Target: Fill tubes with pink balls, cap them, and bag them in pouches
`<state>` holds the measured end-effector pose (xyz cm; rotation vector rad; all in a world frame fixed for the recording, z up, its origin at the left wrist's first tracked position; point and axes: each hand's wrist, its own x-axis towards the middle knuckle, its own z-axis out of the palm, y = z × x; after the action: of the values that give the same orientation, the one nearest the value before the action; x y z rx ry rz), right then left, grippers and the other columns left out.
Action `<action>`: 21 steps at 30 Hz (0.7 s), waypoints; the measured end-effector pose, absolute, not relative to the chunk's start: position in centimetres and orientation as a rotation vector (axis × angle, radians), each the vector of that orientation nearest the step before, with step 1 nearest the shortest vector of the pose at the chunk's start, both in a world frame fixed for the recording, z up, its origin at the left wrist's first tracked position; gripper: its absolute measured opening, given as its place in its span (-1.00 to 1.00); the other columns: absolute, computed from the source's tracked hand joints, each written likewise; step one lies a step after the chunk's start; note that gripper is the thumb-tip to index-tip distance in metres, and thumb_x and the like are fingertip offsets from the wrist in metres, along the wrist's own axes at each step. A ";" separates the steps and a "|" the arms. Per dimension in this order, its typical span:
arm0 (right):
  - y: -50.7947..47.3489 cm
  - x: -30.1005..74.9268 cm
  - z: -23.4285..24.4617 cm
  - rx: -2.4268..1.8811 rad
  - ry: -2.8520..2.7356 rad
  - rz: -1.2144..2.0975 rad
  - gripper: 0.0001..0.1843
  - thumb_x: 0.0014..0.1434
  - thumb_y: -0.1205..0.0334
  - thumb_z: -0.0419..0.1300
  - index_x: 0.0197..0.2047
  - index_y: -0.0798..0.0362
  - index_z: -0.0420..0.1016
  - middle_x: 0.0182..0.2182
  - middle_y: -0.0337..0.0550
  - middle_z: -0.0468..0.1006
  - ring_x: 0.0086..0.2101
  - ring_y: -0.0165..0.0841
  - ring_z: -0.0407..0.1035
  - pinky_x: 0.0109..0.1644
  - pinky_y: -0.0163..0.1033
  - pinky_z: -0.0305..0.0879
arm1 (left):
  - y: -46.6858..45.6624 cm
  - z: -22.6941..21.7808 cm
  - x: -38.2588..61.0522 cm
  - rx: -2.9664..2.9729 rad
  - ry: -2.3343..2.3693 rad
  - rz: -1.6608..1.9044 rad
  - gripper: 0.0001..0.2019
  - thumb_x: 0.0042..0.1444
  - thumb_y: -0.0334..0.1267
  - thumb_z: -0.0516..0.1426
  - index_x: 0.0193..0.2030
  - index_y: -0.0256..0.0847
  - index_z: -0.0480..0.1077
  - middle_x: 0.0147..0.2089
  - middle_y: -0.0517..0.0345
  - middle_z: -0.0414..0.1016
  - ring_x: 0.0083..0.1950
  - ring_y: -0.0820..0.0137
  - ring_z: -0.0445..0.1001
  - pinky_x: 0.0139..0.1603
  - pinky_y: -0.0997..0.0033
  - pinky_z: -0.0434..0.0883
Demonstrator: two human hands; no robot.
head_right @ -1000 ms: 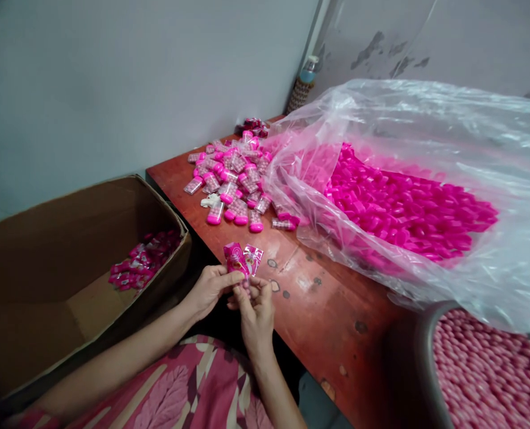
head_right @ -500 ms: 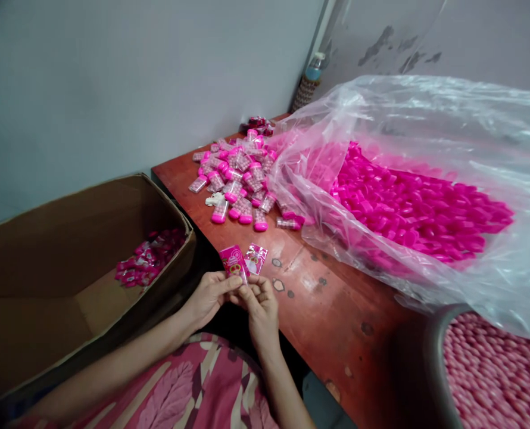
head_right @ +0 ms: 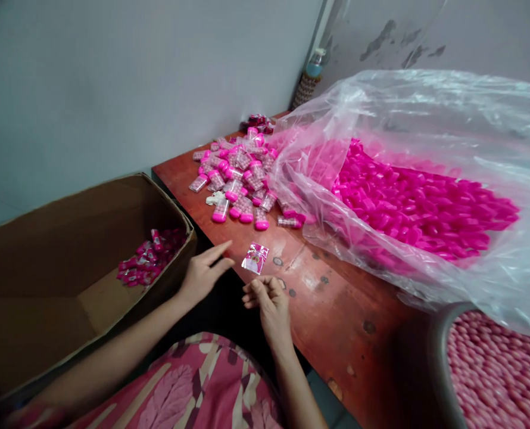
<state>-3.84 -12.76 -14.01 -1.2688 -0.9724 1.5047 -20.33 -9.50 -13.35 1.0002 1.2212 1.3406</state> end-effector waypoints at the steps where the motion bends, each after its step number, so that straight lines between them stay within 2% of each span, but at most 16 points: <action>1: -12.8 -3.6 -14.1 -1.273 -0.981 1.496 -0.79 0.06 0.09 0.15 -0.39 0.06 0.33 -0.49 -0.24 0.48 -0.54 -0.47 0.37 -0.52 -0.40 0.30 | -9.0 -13.7 -19.3 1.145 1.227 1.294 -0.65 -0.17 -0.30 0.25 -0.15 -0.09 0.43 0.04 0.08 0.38 0.18 0.23 0.16 0.23 0.17 -0.04; 4: -13.1 -3.0 -14.0 -1.290 -1.017 1.462 -0.81 0.08 0.10 0.13 -0.38 0.06 0.33 -0.48 -0.24 0.47 -0.53 -0.47 0.37 -0.50 -0.41 0.29 | -7.6 -14.7 -16.9 1.407 1.251 1.263 -0.67 -0.17 -0.39 0.25 -0.19 -0.03 0.45 0.04 0.14 0.37 0.25 0.26 0.03 0.27 0.15 -0.28; 8: -13.2 -2.1 -13.7 -1.343 -1.022 1.420 -0.81 0.07 0.11 0.14 -0.38 0.07 0.32 -0.49 -0.24 0.45 -0.54 -0.47 0.35 -0.49 -0.39 0.27 | -6.9 -16.2 -16.2 1.622 1.360 1.256 -0.75 -0.07 -0.39 0.19 -0.22 -0.02 0.46 0.03 0.15 0.38 0.25 0.25 0.03 0.25 0.03 -0.36; 12: -12.4 -1.7 -13.9 -1.384 -1.041 1.360 -0.80 0.07 0.10 0.13 -0.37 0.06 0.32 -0.51 -0.24 0.44 -0.52 -0.44 0.35 -0.45 -0.35 0.28 | -6.9 -17.5 -16.3 1.934 1.469 1.196 -0.80 0.03 -0.33 0.12 -0.18 -0.05 0.44 -0.01 0.14 0.42 0.22 0.22 0.09 0.23 -0.10 -0.32; 14: -11.5 -2.0 -14.0 -1.373 -1.062 1.249 -0.81 0.05 0.12 0.15 -0.30 0.05 0.33 -0.40 -0.21 0.46 -0.41 -0.40 0.38 -0.32 -0.29 0.30 | -7.0 -17.8 -16.3 2.058 1.509 1.187 -0.79 0.05 -0.31 0.09 -0.16 -0.08 0.43 -0.03 0.13 0.43 0.20 0.22 0.13 0.22 -0.13 -0.27; 17: -10.0 -2.6 -14.1 -1.306 -1.049 1.114 -0.68 -0.03 0.18 0.22 -0.17 0.02 0.30 -0.25 -0.17 0.46 -0.24 -0.36 0.36 -0.13 -0.22 0.26 | -7.5 -17.5 -16.0 2.110 1.476 1.250 -0.78 0.08 -0.29 0.07 -0.12 -0.09 0.42 -0.01 0.11 0.42 0.19 0.23 0.14 0.23 -0.09 -0.17; 19: -9.1 -2.8 -13.9 -1.253 -1.013 1.165 -0.63 -0.04 0.20 0.23 -0.13 0.01 0.27 -0.33 -0.23 0.47 -0.30 -0.38 0.37 -0.18 -0.24 0.28 | -8.0 -16.7 -16.0 2.040 1.391 1.307 -0.76 0.08 -0.29 0.07 -0.10 -0.08 0.41 0.00 0.13 0.42 0.20 0.25 0.14 0.24 -0.01 -0.09; 21: -8.5 -2.9 -13.4 -1.214 -0.973 1.248 -0.63 -0.02 0.21 0.22 -0.12 0.00 0.25 -0.45 -0.31 0.44 -0.43 -0.44 0.35 -0.32 -0.31 0.28 | -8.5 -15.6 -16.1 1.829 1.330 1.345 -0.71 0.06 -0.27 0.09 -0.04 -0.09 0.38 0.02 0.10 0.39 0.16 0.25 0.20 0.21 0.10 0.04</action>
<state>-2.86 -8.53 -13.42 -1.2143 -0.9730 1.2479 -16.06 -8.53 -15.59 1.8285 1.3301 1.3448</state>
